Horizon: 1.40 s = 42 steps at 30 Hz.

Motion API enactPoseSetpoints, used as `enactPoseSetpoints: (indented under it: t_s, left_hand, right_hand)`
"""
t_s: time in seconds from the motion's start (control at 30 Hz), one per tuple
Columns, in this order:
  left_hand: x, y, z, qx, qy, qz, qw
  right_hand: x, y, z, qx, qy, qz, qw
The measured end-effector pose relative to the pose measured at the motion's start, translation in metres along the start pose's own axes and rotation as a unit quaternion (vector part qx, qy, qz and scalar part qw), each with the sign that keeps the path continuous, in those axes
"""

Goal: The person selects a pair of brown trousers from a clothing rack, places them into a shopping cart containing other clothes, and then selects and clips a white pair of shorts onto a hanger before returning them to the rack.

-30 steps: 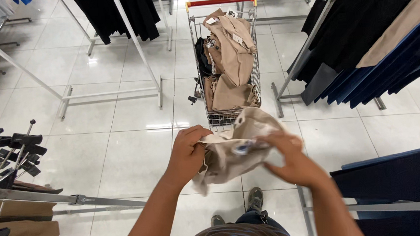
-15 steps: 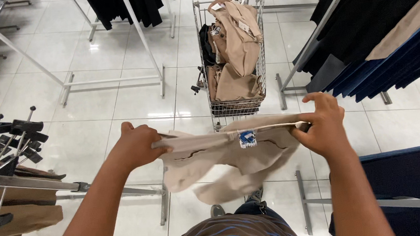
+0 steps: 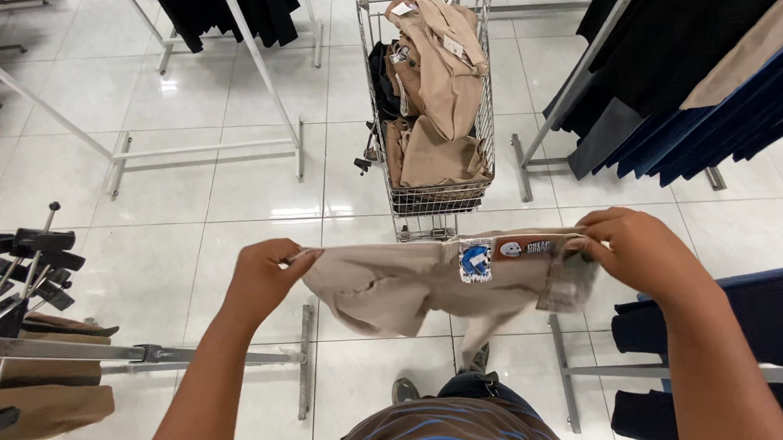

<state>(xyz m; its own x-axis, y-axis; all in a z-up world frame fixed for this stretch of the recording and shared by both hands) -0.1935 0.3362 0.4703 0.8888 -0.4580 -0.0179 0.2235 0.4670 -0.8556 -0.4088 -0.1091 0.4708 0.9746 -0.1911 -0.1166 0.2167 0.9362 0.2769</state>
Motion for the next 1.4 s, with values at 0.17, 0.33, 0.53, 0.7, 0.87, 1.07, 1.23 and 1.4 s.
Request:
enactPoseSetpoints:
  t_s: [0.17, 0.33, 0.53, 0.7, 0.87, 1.07, 1.23, 1.4]
  left_hand:
    - [-0.010, -0.045, 0.014, -0.006, -0.119, -0.068, 0.991]
    - [-0.014, -0.049, 0.017, -0.064, -0.115, 0.023, 0.991]
    - [-0.021, -0.005, -0.001, -0.119, -0.131, 0.023, 0.984]
    - [-0.028, 0.029, -0.023, -0.250, -0.120, 0.018, 0.960]
    - [-0.017, 0.067, -0.048, -0.308, -0.070, -0.001, 0.949]
    - [-0.009, 0.120, -0.084, -0.296, -0.030, 0.127, 0.946]
    - [0.001, 0.145, -0.118, -0.253, 0.025, 0.175, 0.951]
    - [0.010, 0.144, -0.143, -0.159, 0.144, 0.331, 0.919]
  right_hand:
    - [-0.007, -0.004, 0.018, -0.014, -0.125, -0.013, 0.992]
    - [-0.024, 0.006, 0.031, 0.175, -0.239, -0.083, 0.952]
    - [-0.040, 0.025, 0.020, 0.146, -0.373, 0.050, 0.915]
    - [-0.051, 0.008, -0.004, 0.280, -0.395, 0.011, 0.875]
    - [-0.056, 0.010, -0.005, 0.280, -0.409, 0.026, 0.868]
    - [-0.053, -0.019, -0.030, 0.233, -0.408, 0.031, 0.882]
    - [-0.030, -0.049, -0.044, 0.258, -0.355, 0.025, 0.898]
    - [0.017, -0.072, -0.052, 0.318, -0.199, 0.042, 0.926]
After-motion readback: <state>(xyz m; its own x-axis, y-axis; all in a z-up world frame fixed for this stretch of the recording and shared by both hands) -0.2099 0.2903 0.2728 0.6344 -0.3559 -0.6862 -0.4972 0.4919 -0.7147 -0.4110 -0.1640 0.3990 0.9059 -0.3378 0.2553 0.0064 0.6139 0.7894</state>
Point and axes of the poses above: each hand's wrist, its own x-axis towards the middle knuckle, its own z-axis out of the back of the hand, y = z × x, the point moved 10 cm from there along x, towards the middle knuckle, and after that the axes turned 6 degrees about z, right-handed, at the moved point
